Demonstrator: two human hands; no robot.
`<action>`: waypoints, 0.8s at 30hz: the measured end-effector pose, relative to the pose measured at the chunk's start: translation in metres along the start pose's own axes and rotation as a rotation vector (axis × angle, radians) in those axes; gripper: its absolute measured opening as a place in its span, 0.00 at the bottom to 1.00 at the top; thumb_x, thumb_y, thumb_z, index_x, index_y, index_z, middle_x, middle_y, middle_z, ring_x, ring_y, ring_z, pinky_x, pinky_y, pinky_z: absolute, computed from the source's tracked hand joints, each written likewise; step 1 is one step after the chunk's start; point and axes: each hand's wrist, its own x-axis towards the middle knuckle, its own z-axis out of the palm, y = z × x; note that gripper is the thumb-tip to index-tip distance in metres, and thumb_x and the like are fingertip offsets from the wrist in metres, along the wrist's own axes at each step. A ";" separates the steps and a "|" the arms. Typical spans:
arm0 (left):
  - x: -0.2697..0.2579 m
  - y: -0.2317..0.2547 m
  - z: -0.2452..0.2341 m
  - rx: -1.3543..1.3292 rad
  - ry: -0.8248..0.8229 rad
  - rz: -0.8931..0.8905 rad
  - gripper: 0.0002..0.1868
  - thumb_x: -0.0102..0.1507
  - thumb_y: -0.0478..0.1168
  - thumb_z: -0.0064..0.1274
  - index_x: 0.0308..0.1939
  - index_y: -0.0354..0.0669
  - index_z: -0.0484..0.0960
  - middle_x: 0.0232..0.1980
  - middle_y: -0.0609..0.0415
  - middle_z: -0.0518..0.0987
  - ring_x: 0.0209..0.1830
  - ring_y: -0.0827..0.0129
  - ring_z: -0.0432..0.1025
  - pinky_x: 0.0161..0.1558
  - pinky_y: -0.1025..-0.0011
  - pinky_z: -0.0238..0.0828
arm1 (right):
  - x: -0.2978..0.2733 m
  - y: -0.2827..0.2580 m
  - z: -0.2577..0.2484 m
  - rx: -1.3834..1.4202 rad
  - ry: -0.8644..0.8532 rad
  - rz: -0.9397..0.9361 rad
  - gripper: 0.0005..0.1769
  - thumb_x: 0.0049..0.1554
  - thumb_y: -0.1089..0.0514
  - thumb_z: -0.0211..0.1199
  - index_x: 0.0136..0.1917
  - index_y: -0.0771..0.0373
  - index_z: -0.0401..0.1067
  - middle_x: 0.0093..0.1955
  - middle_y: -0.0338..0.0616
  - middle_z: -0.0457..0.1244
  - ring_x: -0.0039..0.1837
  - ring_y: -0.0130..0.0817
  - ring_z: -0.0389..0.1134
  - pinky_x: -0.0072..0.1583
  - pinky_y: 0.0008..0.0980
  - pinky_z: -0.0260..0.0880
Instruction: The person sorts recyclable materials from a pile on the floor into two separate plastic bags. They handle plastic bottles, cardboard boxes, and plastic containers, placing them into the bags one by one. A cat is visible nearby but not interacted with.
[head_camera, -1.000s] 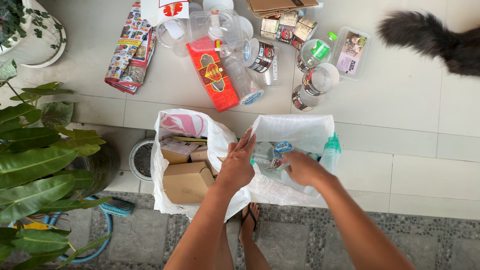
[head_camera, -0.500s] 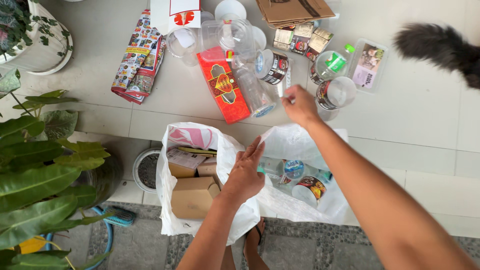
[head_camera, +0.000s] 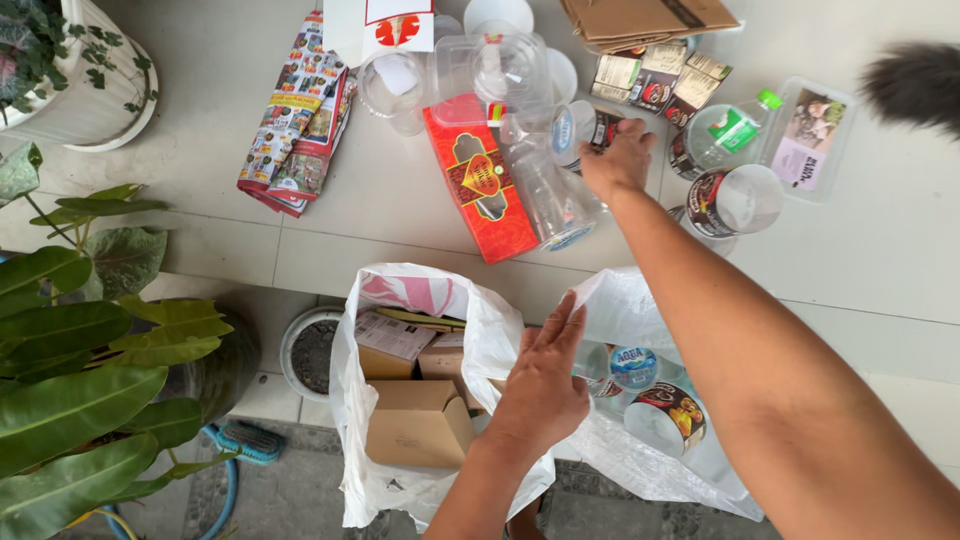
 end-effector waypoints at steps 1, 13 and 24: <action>0.001 0.000 0.001 -0.001 0.000 -0.001 0.45 0.52 0.28 0.50 0.75 0.37 0.59 0.83 0.53 0.53 0.79 0.52 0.53 0.77 0.59 0.46 | 0.003 0.007 0.002 -0.003 0.022 -0.029 0.40 0.52 0.50 0.74 0.66 0.68 0.55 0.64 0.57 0.55 0.67 0.54 0.61 0.68 0.42 0.63; 0.007 -0.005 0.005 0.024 0.014 0.002 0.44 0.54 0.30 0.51 0.75 0.39 0.59 0.82 0.53 0.53 0.79 0.57 0.54 0.77 0.56 0.43 | -0.023 -0.001 -0.091 0.489 -0.149 0.270 0.40 0.51 0.53 0.69 0.71 0.62 0.54 0.60 0.47 0.60 0.61 0.36 0.67 0.57 0.41 0.75; -0.022 0.011 0.004 0.077 -0.021 -0.129 0.46 0.52 0.23 0.45 0.77 0.46 0.58 0.83 0.59 0.53 0.75 0.48 0.55 0.75 0.60 0.52 | -0.202 -0.004 -0.302 0.908 -0.340 0.149 0.31 0.59 0.61 0.53 0.75 0.63 0.59 0.68 0.51 0.63 0.65 0.37 0.67 0.65 0.43 0.67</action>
